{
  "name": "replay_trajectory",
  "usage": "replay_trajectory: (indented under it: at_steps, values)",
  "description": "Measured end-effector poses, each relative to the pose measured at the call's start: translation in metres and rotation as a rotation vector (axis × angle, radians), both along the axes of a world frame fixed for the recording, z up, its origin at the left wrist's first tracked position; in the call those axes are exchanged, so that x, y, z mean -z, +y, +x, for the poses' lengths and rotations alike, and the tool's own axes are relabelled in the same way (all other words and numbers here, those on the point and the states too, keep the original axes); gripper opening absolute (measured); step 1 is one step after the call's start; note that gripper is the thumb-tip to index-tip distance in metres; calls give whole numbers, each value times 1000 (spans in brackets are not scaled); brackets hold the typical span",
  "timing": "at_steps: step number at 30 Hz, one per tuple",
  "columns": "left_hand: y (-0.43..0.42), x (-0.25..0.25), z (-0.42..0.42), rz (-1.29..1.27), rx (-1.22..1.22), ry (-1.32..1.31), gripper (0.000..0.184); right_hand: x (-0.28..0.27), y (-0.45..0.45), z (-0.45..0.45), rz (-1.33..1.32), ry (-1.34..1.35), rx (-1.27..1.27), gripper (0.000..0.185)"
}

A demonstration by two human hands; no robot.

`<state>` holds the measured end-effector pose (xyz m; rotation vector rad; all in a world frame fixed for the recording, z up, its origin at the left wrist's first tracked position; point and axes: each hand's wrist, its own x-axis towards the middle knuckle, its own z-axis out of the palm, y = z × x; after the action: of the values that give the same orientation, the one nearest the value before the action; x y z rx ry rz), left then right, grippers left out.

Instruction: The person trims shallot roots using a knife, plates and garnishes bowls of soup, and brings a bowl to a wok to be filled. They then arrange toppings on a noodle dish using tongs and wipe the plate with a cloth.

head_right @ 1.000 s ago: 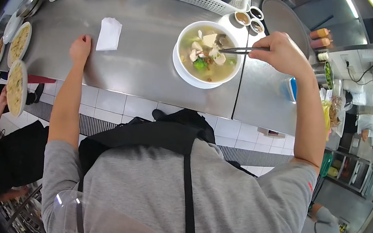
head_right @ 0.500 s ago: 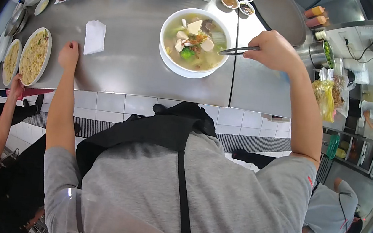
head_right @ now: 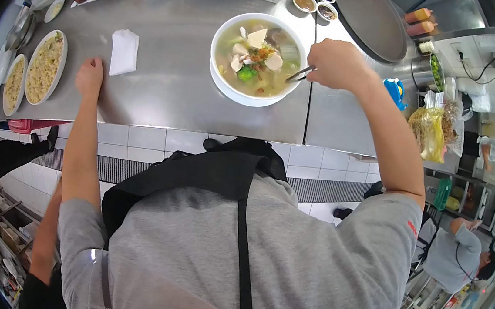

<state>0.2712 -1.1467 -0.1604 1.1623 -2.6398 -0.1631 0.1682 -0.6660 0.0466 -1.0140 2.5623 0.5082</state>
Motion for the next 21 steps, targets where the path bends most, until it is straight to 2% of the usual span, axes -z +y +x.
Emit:
replay_trajectory:
  at_steps: [5,7,8,9,11,14,16,18,20,21]
  values:
    - [4,5,-3,64,22,40,33,-73,-8,-20,-170,-7,-81,27]
    - [6,-2,1,89,3,78,30,-85,-23,-32,-105,1,-266,29]
    - [0,0,3,95,20,130,28,-85,-43,-30,-184,-73,-178,32]
    - [2,-2,7,113,13,167,27,-82,-62,-31,-87,-191,-150,34]
    - [1,-10,10,201,-27,143,26,-78,-101,-37,166,-81,-198,37]
    - [-5,-7,16,120,0,257,25,-115,-169,-39,-164,-180,-156,36]
    - [1,-12,10,126,17,250,24,-113,-206,-74,-412,-87,-383,36]
    - [-1,-10,10,133,27,247,23,-118,-268,-86,-650,-101,-339,42]
    - [-1,-8,9,120,22,254,22,-111,-337,-126,-616,89,-449,51]
    - [0,-9,11,100,38,291,21,-97,-373,-150,-701,138,-486,54]
